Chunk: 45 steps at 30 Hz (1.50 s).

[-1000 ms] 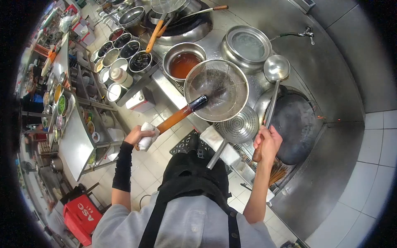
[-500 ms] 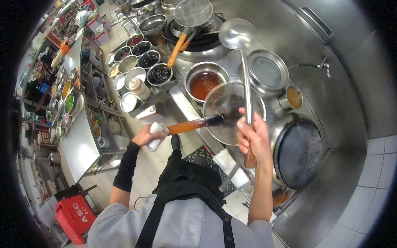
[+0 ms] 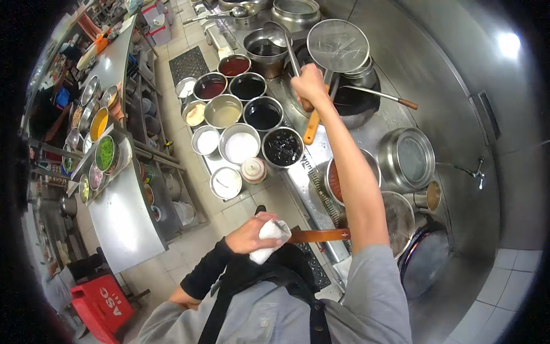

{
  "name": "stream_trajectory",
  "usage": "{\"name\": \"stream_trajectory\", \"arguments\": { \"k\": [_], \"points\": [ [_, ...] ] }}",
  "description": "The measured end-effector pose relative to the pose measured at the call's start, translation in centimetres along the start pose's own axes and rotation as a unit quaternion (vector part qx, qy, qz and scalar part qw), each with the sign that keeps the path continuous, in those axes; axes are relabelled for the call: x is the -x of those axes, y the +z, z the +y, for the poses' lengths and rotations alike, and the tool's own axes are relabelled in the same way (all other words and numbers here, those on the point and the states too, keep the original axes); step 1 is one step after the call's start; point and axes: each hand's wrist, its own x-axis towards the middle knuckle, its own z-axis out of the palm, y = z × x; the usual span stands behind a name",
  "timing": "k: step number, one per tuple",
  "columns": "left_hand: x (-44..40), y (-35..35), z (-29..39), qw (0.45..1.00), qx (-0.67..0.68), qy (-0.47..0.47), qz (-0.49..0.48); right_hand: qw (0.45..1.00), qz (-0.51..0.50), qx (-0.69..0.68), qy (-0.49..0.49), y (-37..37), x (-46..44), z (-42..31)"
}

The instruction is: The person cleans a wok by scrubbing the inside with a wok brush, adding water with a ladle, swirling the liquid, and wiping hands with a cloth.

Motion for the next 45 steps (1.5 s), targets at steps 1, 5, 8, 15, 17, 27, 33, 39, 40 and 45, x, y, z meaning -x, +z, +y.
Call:
{"name": "stream_trajectory", "arguments": {
  "k": [1, 5, 8, 15, 17, 27, 33, 39, 40, 45],
  "points": [
    [0.2, -1.3, 0.7, 1.0, 0.014, -0.015, -0.002, 1.0, -0.013, 0.016, 0.009, 1.0, -2.1, -0.6],
    [1.1, -5.7, 1.8, 0.999, 0.02, 0.006, 0.025, 0.998, -0.016, 0.015, 0.053, 5.1, -8.7, -1.2],
    [1.6, -8.3, 2.3, 0.998, 0.042, -0.022, 0.029, 0.996, -0.035, 0.026, 0.08, 6.6, -11.5, -1.3],
    [0.9, -10.6, 1.5, 0.996, 0.08, -0.044, 0.016, 0.99, -0.067, -0.058, 0.106, 8.4, -15.3, 0.2],
    [0.6, -10.9, 1.4, 0.996, 0.076, -0.045, 0.005, 0.978, -0.084, -0.114, 0.153, 8.1, -15.4, -0.3],
    [-1.1, -11.4, 2.5, 0.992, 0.102, -0.054, -0.052, 0.658, -0.164, -0.697, 0.233, 3.1, -9.0, 2.5],
    [-3.9, -10.1, 5.2, 0.98, 0.093, -0.051, -0.168, 0.58, -0.123, -0.783, 0.189, -4.6, 6.4, 1.5],
    [-6.8, -6.3, 7.9, 0.966, 0.082, 0.092, -0.225, 0.529, 0.021, -0.833, 0.159, -12.0, 27.8, 2.0],
    [-7.0, -5.7, 9.3, 0.963, 0.088, 0.118, -0.226, 0.52, 0.064, -0.835, 0.167, -13.1, 31.5, 2.2],
    [-7.1, -3.5, 17.4, 0.924, 0.023, 0.302, -0.235, 0.546, 0.266, -0.779, 0.153, -17.6, 47.7, 3.6]
  ]
}}
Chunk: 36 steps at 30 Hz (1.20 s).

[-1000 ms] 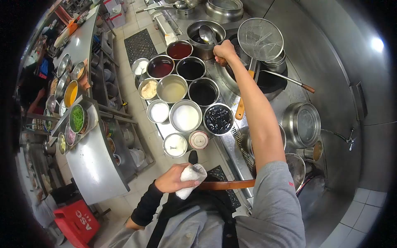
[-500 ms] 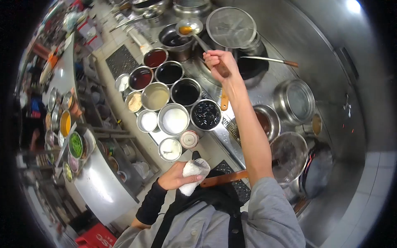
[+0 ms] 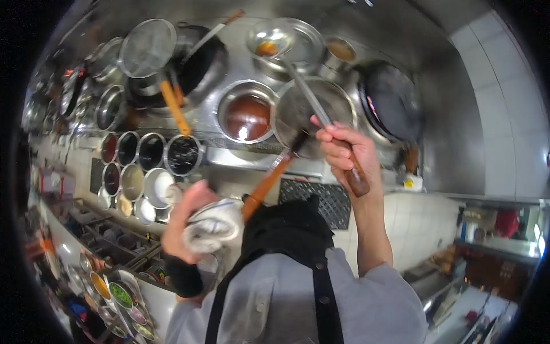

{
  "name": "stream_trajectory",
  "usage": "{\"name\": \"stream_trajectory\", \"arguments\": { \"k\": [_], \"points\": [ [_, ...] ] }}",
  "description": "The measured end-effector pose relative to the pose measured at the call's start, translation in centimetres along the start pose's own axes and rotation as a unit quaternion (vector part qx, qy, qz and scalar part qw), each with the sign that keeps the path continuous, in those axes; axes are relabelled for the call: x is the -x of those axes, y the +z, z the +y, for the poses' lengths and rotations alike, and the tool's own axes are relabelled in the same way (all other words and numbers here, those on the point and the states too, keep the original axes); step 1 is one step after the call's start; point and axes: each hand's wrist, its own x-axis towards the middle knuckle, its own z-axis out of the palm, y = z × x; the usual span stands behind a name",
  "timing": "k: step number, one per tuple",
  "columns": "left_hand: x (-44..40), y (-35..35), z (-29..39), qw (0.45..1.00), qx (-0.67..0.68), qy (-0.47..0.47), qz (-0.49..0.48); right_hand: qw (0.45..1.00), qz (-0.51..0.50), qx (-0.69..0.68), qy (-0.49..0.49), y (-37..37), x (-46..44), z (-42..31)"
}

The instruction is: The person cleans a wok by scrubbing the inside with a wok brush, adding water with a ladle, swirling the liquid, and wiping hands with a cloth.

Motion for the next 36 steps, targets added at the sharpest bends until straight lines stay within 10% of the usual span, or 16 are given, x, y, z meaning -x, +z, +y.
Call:
{"name": "stream_trajectory", "arguments": {
  "k": [2, 7, 14, 21, 27, 32, 36],
  "points": [
    [-3.7, 1.1, 0.1, 0.981, 0.005, 0.189, -0.048, 0.995, 0.051, 0.041, -0.07, -3.3, 3.2, -3.0],
    [-9.2, 6.3, 7.6, 0.983, -0.057, 0.109, -0.137, 0.933, 0.209, 0.215, -0.199, -13.6, 7.0, -11.1],
    [-13.5, 20.6, 10.6, 0.99, -0.013, 0.124, -0.064, 0.534, 0.402, 0.721, -0.182, -27.5, 8.2, -20.3],
    [-15.9, 32.3, 9.9, 0.974, 0.06, 0.21, -0.063, 0.57, 0.396, 0.695, -0.188, -37.6, 12.6, -27.3],
    [-18.6, 34.8, 12.5, 0.979, 0.064, 0.156, -0.114, 0.857, 0.324, 0.387, -0.109, -39.5, 15.1, -30.4],
    [-20.0, 36.5, 10.3, 0.966, 0.076, 0.219, -0.118, 0.955, 0.166, 0.235, -0.067, -45.2, 7.7, -31.9],
    [-20.6, 36.8, 9.1, 0.971, 0.003, 0.19, -0.143, 0.686, 0.345, 0.579, -0.275, -45.6, 4.6, -27.5]
  ]
}}
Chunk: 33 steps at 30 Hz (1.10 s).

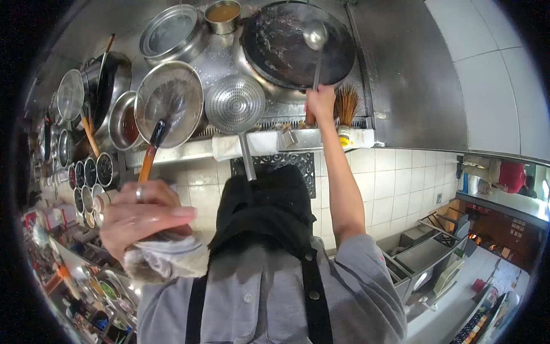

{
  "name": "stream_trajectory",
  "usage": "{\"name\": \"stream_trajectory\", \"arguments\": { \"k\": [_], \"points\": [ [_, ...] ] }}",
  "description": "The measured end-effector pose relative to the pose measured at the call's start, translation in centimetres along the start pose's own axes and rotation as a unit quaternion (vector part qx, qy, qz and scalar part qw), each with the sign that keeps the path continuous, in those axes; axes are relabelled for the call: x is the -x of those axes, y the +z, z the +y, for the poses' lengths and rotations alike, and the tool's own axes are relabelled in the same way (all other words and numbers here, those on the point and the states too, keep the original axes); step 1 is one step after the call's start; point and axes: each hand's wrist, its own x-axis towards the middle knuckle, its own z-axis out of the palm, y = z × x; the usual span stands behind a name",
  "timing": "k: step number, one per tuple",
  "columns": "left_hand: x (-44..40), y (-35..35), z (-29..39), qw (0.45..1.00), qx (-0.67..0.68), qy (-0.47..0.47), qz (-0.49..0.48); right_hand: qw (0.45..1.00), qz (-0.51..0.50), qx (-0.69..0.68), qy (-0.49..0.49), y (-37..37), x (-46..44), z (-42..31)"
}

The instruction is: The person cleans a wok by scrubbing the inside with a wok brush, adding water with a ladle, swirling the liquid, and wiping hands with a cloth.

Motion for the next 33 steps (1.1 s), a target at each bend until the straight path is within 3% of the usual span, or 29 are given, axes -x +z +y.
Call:
{"name": "stream_trajectory", "arguments": {
  "k": [1, 3, 5, 6, 9, 11, 13, 15, 18, 22, 25, 26, 27, 29, 31, 33],
  "points": [
    [0.6, 0.3, -1.0, 1.0, 0.015, -0.009, -0.001, 0.987, 0.057, 0.138, -0.058, 0.1, 0.7, 1.1],
    [1.7, 0.8, -1.7, 0.997, 0.021, -0.069, 0.011, 0.991, -0.013, -0.03, 0.132, -3.6, 5.6, -6.4],
    [1.8, 0.9, -1.2, 0.982, 0.017, -0.188, -0.016, 0.94, -0.081, -0.243, 0.226, -6.5, 5.3, -5.5],
    [1.2, 0.7, -1.0, 0.965, 0.014, -0.256, -0.054, 0.919, -0.122, -0.281, 0.248, -7.9, 4.5, -5.8],
    [-0.2, 3.5, -2.6, 0.936, -0.001, -0.341, -0.085, 0.821, -0.202, -0.455, 0.28, -8.0, -1.7, -0.5],
    [-0.8, 6.0, -3.6, 0.925, -0.004, -0.37, -0.087, 0.89, -0.134, -0.39, 0.194, -6.0, -2.3, 0.6],
    [-1.6, 8.8, -4.7, 0.926, 0.0, -0.374, -0.047, 0.981, -0.079, -0.141, 0.11, -5.8, -0.2, 0.3],
    [-2.6, 11.9, -5.8, 0.925, 0.005, -0.38, 0.02, 0.994, -0.009, 0.08, -0.073, -7.9, 2.0, 1.5],
    [-3.5, 15.3, -7.9, 0.867, 0.093, -0.488, 0.042, 0.958, -0.162, -0.16, 0.173, -14.1, 4.3, -2.3],
    [-5.6, 19.9, -10.9, 0.885, 0.087, -0.451, 0.074, 0.848, -0.269, -0.373, 0.263, -15.4, -1.8, 0.3],
    [-7.6, 21.7, -11.5, 0.856, 0.123, -0.499, 0.05, 0.902, -0.228, -0.315, 0.186, -10.7, -4.6, 4.3],
    [-7.7, 22.2, -11.5, 0.884, 0.095, -0.453, 0.068, 0.952, -0.188, -0.211, 0.122, -10.4, -4.4, 5.5],
    [-7.7, 22.4, -11.1, 0.877, 0.102, -0.463, 0.079, 0.983, -0.145, -0.102, 0.053, -10.5, -3.5, 6.7],
    [-7.5, 22.5, -10.5, 0.862, 0.116, -0.482, 0.107, 0.991, -0.064, 0.049, -0.108, -13.3, -0.7, 5.0],
    [-6.6, 22.4, -10.5, 0.842, 0.126, -0.511, 0.117, 0.979, -0.189, -0.002, 0.081, -18.3, 0.8, -0.5],
    [-6.1, 22.2, -10.6, 0.828, 0.128, -0.531, 0.125, 0.932, -0.269, -0.139, 0.199, -20.2, 0.0, -1.6]
  ]
}}
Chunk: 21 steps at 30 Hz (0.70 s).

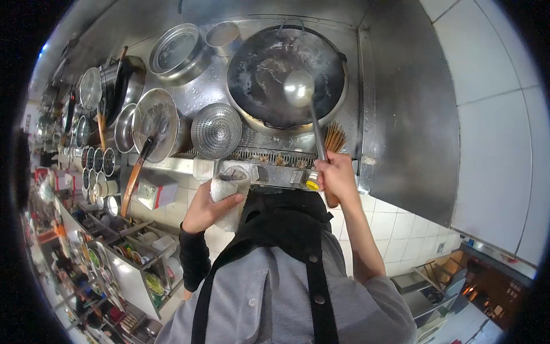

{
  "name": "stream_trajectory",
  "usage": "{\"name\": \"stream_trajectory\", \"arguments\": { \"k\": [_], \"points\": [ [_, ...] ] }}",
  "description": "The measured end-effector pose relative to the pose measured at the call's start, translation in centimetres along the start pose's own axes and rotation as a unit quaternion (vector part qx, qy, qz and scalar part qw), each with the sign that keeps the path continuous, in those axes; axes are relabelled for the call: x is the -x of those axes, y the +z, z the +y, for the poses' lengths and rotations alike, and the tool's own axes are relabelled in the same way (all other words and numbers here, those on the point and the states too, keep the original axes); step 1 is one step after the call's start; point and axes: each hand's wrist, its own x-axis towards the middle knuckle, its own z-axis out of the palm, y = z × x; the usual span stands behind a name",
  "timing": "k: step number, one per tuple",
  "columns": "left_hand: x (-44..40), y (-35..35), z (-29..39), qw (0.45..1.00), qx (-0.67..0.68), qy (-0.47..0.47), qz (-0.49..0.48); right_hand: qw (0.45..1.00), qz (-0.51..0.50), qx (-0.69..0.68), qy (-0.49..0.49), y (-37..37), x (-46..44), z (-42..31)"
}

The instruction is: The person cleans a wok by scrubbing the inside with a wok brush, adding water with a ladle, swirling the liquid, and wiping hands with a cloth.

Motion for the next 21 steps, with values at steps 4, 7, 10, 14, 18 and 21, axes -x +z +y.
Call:
{"name": "stream_trajectory", "arguments": {
  "k": [4, 7, 10, 14, 18, 21],
  "points": [
    [0.8, -0.8, -0.3, 1.0, 0.007, -0.002, 0.017, 0.99, 0.015, 0.093, -0.109, 1.4, -7.6, 2.2],
    [2.6, -2.1, -0.9, 0.997, -0.028, 0.029, 0.064, 0.864, 0.16, 0.406, -0.249, 9.3, -7.6, -0.5],
    [4.6, -4.3, -2.9, 0.994, 0.014, -0.004, 0.104, 0.82, 0.136, 0.412, -0.373, 12.5, -8.4, -3.9],
    [6.4, -8.0, -4.6, 0.991, 0.004, -0.048, 0.128, 0.894, -0.015, 0.343, -0.288, 22.1, -11.1, -12.8],
    [8.5, -12.3, -4.4, 0.988, -0.009, -0.048, 0.148, 0.852, -0.043, 0.351, -0.386, 34.5, -22.9, -16.6],
    [10.2, -15.3, -5.5, 0.984, -0.023, -0.067, 0.166, 0.856, -0.071, 0.404, -0.314, 42.4, -27.3, -21.0]
  ]
}}
